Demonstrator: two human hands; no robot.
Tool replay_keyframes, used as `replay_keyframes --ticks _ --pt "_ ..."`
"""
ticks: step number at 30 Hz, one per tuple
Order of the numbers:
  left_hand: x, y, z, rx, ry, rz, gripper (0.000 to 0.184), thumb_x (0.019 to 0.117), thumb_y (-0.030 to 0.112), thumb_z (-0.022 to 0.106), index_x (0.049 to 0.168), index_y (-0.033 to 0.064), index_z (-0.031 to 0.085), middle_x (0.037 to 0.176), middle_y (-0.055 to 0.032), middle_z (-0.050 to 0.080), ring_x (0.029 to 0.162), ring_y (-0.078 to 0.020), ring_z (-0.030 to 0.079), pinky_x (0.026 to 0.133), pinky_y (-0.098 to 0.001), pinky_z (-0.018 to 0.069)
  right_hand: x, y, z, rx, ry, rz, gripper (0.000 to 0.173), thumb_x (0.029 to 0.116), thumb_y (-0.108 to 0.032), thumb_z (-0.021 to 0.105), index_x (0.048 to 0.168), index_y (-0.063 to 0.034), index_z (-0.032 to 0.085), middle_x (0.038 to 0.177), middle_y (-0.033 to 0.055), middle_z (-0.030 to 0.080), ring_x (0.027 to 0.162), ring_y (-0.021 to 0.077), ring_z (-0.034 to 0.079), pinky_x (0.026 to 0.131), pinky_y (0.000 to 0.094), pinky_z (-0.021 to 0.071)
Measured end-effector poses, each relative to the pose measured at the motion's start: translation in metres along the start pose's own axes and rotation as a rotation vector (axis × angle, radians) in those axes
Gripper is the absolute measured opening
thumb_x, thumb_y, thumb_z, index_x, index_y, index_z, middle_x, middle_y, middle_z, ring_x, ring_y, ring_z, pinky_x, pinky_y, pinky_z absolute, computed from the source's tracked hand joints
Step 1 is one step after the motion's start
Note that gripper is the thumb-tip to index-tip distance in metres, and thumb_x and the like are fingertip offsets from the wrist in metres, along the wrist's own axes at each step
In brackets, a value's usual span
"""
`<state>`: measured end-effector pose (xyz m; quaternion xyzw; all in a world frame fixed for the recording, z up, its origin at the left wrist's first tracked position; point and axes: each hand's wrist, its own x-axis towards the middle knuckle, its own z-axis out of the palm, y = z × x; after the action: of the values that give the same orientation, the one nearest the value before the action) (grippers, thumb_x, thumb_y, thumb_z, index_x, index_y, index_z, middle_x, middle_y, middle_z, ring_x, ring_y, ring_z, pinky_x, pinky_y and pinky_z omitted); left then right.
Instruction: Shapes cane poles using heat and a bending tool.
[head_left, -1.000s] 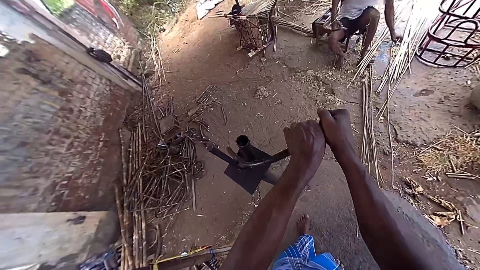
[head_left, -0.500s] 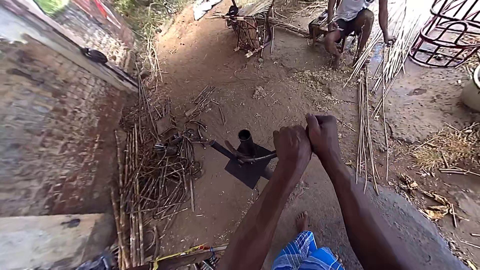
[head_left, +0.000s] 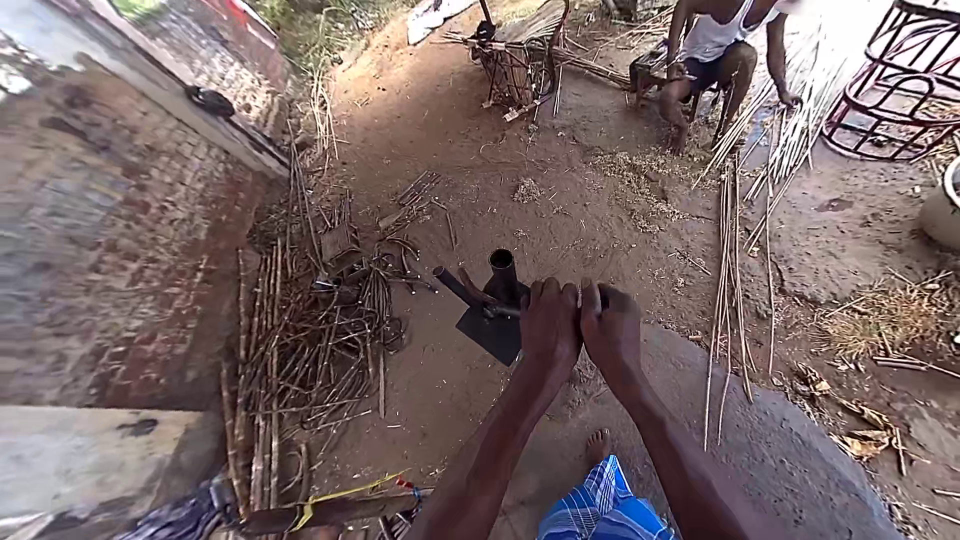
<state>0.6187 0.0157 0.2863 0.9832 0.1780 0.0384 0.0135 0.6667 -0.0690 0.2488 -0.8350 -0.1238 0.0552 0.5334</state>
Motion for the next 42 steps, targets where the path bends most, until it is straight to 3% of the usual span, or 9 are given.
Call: replay_keyframes --ticks 3,7,11,18,23,26,31,35,42 --pt "-0.077 -0.033 -0.019 -0.332 0.089 -0.062 0.063 0.0822 0.015 0.079 0.141 0.014 0.055 0.147 -0.0098 0.051 0.136 -0.0309 0.05 0.103 -0.0542 0.0514 -0.076 0.02 -0.027 0.044 0.042 -0.108 0.053 0.1062 -0.055 0.036 0.075 -0.0172 0.058 0.055 -0.0014 0.048 0.045 0.0163 0.049 0.041 0.0409 0.0409" --pt "-0.125 -0.056 -0.016 -1.199 0.017 -0.625 0.055 0.0998 0.015 0.063 0.149 0.0117 0.04 0.119 -0.01 0.066 0.093 -0.0234 0.071 0.073 -0.0416 0.0609 -0.154 0.05 -0.084 0.145 0.122 -0.183 0.047 0.1063 -0.041 0.048 0.069 -0.0131 0.057 0.052 -0.0059 0.048 0.042 0.0027 0.045 0.039 0.0239 0.0377" --pt "-0.099 -0.043 -0.01 -1.654 -0.298 -0.839 0.04 0.1064 0.032 0.056 0.14 0.0116 0.051 0.105 -0.0176 0.071 0.084 -0.0273 0.072 0.068 -0.0393 0.0604 -0.15 0.056 -0.127 0.164 0.189 -0.162 0.044 0.1037 -0.031 0.054 0.064 -0.0108 0.053 0.052 -0.0079 0.045 0.044 -0.0037 0.041 0.041 0.0166 0.0338" --pt "-0.034 0.03 -0.009 -1.825 -0.239 -0.833 0.028 0.1035 0.027 0.063 0.118 0.0035 0.061 0.088 -0.0084 0.069 0.069 -0.0139 0.069 0.068 -0.028 0.0607 0.043 0.077 -0.164 0.263 0.237 0.018 0.026 0.0973 -0.027 0.06 0.072 -0.0202 0.056 0.056 -0.0149 0.049 0.048 -0.0007 0.048 0.048 0.0228 0.046" --pt "0.035 0.069 0.007 -1.957 0.069 -1.071 0.043 0.1062 0.028 0.059 0.132 0.0012 0.039 0.093 -0.0148 0.062 0.068 -0.0212 0.068 0.063 -0.0372 0.0627 0.228 0.073 -0.092 0.297 -0.025 0.212 0.023 0.0894 -0.026 0.063 0.071 -0.0194 0.052 0.053 -0.0101 0.042 0.042 0.0034 0.037 0.042 0.0248 0.035" --pt "-0.015 0.054 -0.001 -1.958 -0.053 -0.922 0.049 0.1048 0.03 0.061 0.143 0.0068 0.041 0.112 -0.0143 0.066 0.088 -0.0222 0.07 0.078 -0.0376 0.0614 0.128 0.073 -0.154 0.372 -0.113 0.042 0.035 0.0999 -0.045 0.058 0.073 -0.0222 0.056 0.055 -0.0101 0.046 0.044 0.003 0.04 0.044 0.0229 0.0376" --pt "-0.093 -0.019 0.01 -1.886 -0.233 -0.725 0.048 0.0998 0.003 0.064 0.143 0.0058 0.042 0.108 -0.0213 0.068 0.09 -0.0342 0.073 0.083 -0.0519 0.0635 -0.095 0.162 -0.215 0.67 -0.621 0.343 0.105 0.0769 -0.099 0.028 0.115 -0.01 0.068 0.09 0.0058 0.073 0.069 0.0147 0.067 0.06 0.0324 0.0568" --pt "-0.113 -0.045 0.01 -1.89 -0.186 -0.633 0.045 0.0995 -0.007 0.056 0.143 0.0028 0.049 0.116 -0.0239 0.069 0.101 -0.0378 0.072 0.089 -0.0536 0.0609 -0.162 0.171 -0.16 0.738 -0.744 0.457 0.104 0.0876 -0.09 0.017 0.127 -0.005 0.062 0.096 0.0055 0.07 0.083 0.0155 0.067 0.074 0.035 0.057" --pt "-0.097 -0.033 -0.019 -2.288 -0.025 -0.539 0.038 0.1059 0.004 0.035 0.136 0.0078 0.058 0.128 -0.0185 0.065 0.11 -0.0321 0.069 0.095 -0.0518 0.0573 -0.161 0.076 -0.089 0.923 -1.033 0.287 0.068 0.1009 -0.037 0.064 0.153 -0.0018 0.038 0.12 0.0207 0.068 0.102 0.0303 0.07 0.088 0.0471 0.06"
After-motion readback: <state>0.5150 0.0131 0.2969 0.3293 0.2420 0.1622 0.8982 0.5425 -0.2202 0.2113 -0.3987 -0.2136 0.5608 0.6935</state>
